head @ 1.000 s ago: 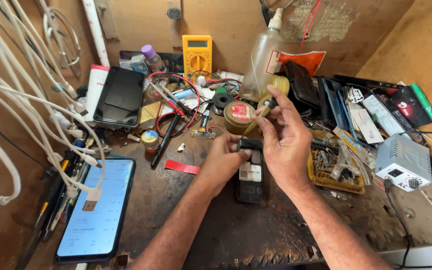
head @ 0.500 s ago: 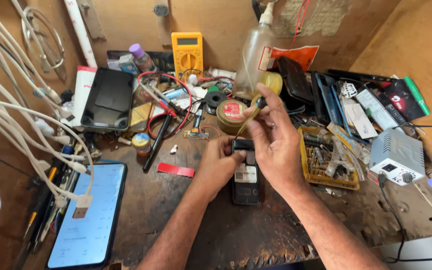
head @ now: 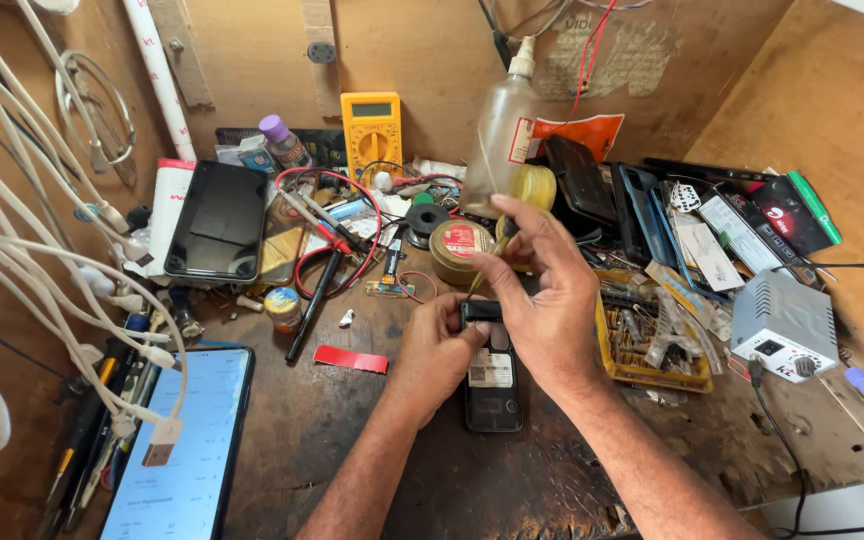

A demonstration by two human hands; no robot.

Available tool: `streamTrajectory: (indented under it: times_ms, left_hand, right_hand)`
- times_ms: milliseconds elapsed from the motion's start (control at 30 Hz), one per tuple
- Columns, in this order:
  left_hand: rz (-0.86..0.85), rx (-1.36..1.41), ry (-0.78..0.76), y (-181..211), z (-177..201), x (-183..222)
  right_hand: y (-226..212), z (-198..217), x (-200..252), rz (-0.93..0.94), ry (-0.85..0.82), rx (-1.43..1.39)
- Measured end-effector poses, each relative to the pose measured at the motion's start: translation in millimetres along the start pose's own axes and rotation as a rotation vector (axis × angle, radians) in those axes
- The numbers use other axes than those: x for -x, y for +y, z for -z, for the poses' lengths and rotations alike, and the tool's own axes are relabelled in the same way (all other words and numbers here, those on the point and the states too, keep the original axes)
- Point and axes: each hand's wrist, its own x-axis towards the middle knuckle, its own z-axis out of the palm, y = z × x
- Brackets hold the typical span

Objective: The person disassembles a mobile phone on a workbench by removing the battery and prying off the screen to reveal the circuit board, and then applies a liquid from a bottle to the components using a small tool.

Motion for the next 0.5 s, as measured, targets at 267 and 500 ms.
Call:
streamTrajectory:
  times_ms: [267, 500]
  left_hand:
    - [0.001, -0.106, 0.042, 0.6, 2.0, 0.5]
    - [0.097, 0.076, -0.008, 4.0, -1.0, -0.9]
  right_hand:
    - [6.7, 0.1, 4.9, -0.083, -0.028, -0.079]
    - [10.5, 13.4, 10.4, 0.028, 0.159, 0.005]
